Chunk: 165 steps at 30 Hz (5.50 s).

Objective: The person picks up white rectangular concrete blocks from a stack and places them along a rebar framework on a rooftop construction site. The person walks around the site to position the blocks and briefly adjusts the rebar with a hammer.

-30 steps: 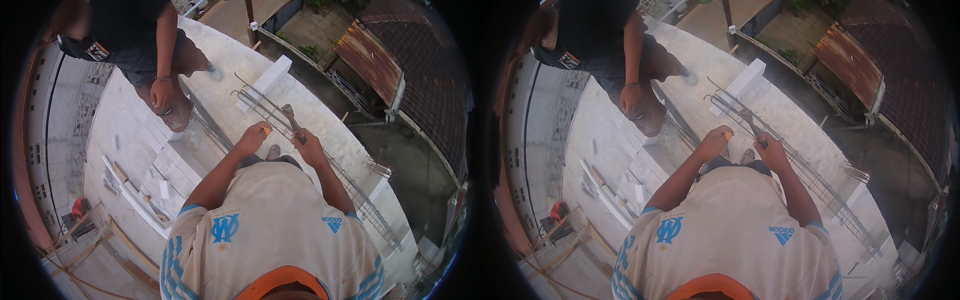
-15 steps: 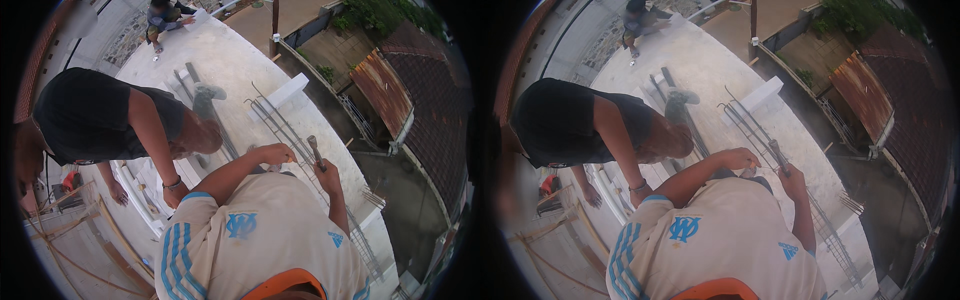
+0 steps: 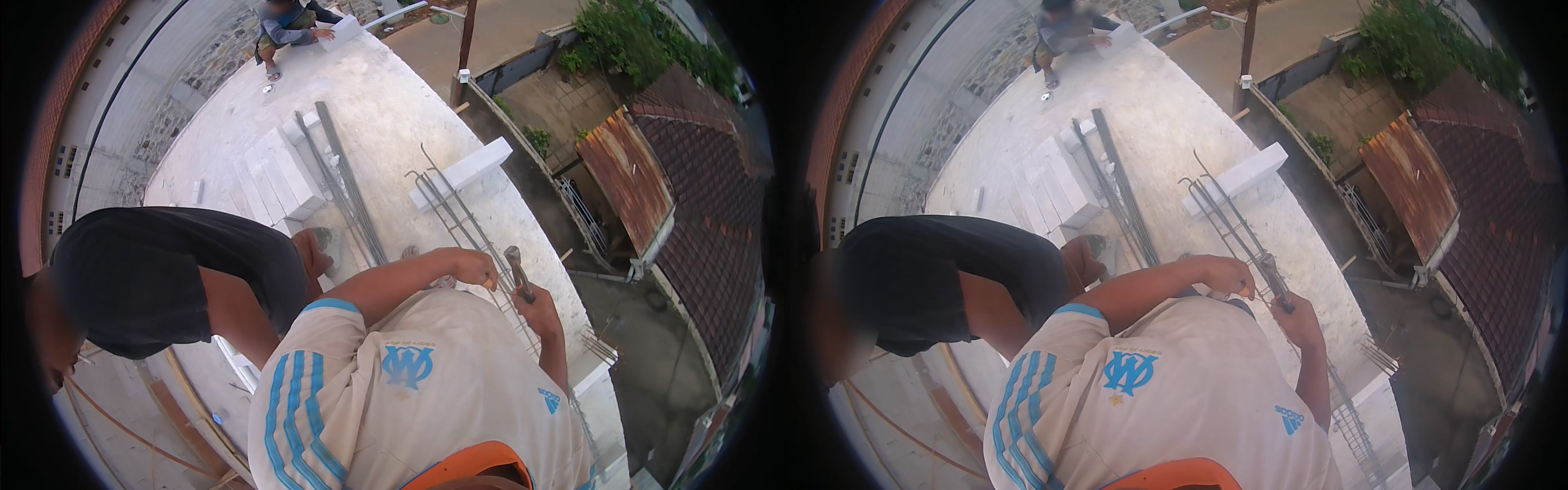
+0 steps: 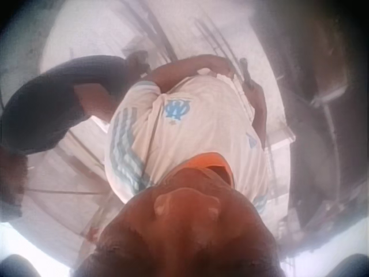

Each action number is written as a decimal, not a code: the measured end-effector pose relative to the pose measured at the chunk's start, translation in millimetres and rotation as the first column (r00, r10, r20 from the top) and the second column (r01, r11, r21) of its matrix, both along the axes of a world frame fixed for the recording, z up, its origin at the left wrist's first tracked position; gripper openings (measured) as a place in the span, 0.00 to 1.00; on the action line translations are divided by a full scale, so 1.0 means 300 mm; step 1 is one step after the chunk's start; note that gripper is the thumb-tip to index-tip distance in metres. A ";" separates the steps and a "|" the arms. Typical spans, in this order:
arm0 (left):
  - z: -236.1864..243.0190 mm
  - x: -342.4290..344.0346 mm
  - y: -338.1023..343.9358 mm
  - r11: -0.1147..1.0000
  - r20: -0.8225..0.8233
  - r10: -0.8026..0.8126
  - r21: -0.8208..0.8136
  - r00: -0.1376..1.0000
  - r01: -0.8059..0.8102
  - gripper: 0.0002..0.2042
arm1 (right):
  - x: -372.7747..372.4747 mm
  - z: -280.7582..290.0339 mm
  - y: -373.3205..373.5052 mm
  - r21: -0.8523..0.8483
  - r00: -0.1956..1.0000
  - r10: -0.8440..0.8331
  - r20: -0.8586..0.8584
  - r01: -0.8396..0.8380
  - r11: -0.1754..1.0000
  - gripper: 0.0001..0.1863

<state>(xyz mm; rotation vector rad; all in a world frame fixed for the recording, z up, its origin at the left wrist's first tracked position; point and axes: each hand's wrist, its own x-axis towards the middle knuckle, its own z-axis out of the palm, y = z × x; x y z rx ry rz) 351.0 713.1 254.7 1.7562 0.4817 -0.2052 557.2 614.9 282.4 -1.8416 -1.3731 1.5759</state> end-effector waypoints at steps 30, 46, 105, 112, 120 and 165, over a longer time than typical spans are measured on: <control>-0.183 -0.147 0.127 0.926 -0.210 0.119 0.377 0.970 -0.032 0.13 | -0.136 -0.078 0.106 0.271 0.959 -0.065 0.276 -0.013 0.963 0.07; -0.260 -0.653 0.724 0.996 -0.269 -0.010 -0.083 0.963 -0.013 0.11 | -0.654 -0.207 0.389 0.192 0.842 -0.449 0.298 0.408 0.893 0.10; -1.691 -0.560 0.794 0.803 -0.597 -0.532 -0.131 0.601 0.581 0.10 | -0.812 -2.319 -0.330 -0.456 0.749 -0.332 0.574 0.629 0.629 0.18; -1.810 -0.430 0.859 0.730 -0.450 -0.642 -0.110 0.621 0.675 0.10 | -0.824 -2.618 -0.404 -0.470 0.681 -0.325 0.656 0.706 0.530 0.22; -1.708 -0.318 0.799 0.873 -0.348 -0.482 -0.119 0.804 0.473 0.07 | -0.389 -1.828 -0.074 0.044 0.332 -0.588 0.737 0.845 0.532 0.19; -2.038 -0.796 1.112 0.915 -0.440 0.401 0.154 0.804 -0.372 0.10 | -0.432 -1.702 0.535 0.405 0.425 -0.844 0.329 0.743 0.532 0.13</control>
